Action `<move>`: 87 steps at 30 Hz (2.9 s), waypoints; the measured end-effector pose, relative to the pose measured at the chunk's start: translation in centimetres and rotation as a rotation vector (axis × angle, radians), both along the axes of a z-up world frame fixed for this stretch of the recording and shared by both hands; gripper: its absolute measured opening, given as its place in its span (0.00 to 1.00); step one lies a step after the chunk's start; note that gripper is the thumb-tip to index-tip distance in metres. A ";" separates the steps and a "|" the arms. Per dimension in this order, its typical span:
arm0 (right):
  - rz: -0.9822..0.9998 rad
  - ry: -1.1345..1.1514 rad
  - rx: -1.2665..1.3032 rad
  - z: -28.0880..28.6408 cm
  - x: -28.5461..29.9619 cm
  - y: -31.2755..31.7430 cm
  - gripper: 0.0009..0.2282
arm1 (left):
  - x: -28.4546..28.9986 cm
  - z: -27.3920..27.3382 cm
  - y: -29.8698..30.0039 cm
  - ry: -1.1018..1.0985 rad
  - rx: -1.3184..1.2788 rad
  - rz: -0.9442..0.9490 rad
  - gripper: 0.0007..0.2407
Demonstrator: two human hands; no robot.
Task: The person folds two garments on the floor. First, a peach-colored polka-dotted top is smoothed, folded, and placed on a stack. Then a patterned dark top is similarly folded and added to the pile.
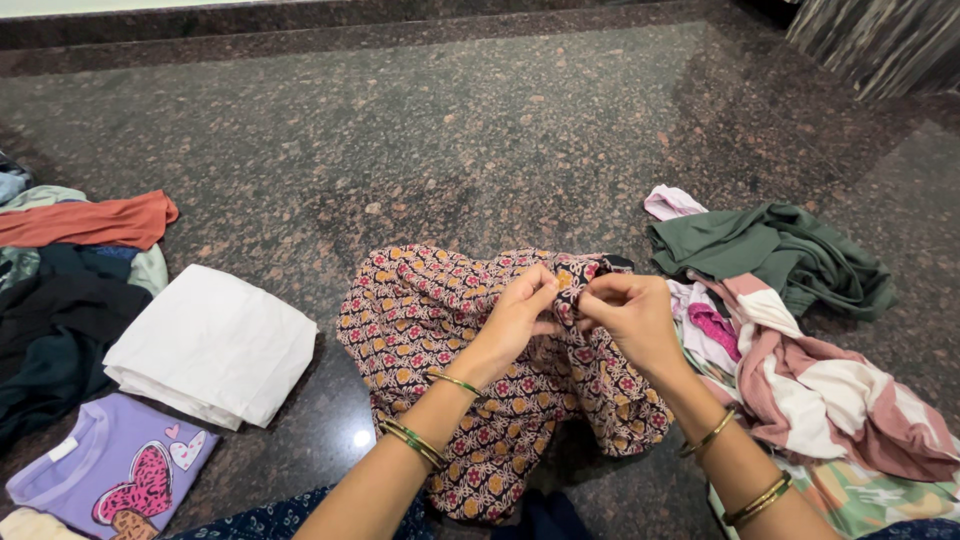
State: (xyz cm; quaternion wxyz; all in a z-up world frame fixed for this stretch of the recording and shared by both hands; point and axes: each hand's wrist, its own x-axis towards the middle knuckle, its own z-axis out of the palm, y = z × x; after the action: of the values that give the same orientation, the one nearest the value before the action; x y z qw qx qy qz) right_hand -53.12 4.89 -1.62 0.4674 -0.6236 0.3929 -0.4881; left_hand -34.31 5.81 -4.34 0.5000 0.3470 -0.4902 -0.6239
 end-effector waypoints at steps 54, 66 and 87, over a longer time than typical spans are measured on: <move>-0.114 0.342 0.317 -2.1 -18.2 -9.1 0.07 | 22.7 -25.2 -5.8 -0.746 0.450 0.640 0.33; -0.326 -0.096 0.213 4.2 -18.0 -13.8 0.07 | 15.7 -10.4 -13.9 0.358 0.111 0.393 0.12; -0.540 0.064 0.059 -16.5 -24.9 -15.1 0.05 | 27.3 -24.1 -2.6 -1.274 0.289 0.760 0.08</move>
State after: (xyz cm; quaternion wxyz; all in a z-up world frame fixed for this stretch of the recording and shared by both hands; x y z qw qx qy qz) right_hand -78.05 -10.18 -18.07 0.3258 -0.4975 0.5736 -0.5633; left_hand -7.02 3.17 -28.45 0.2501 0.8478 -0.4445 -0.1453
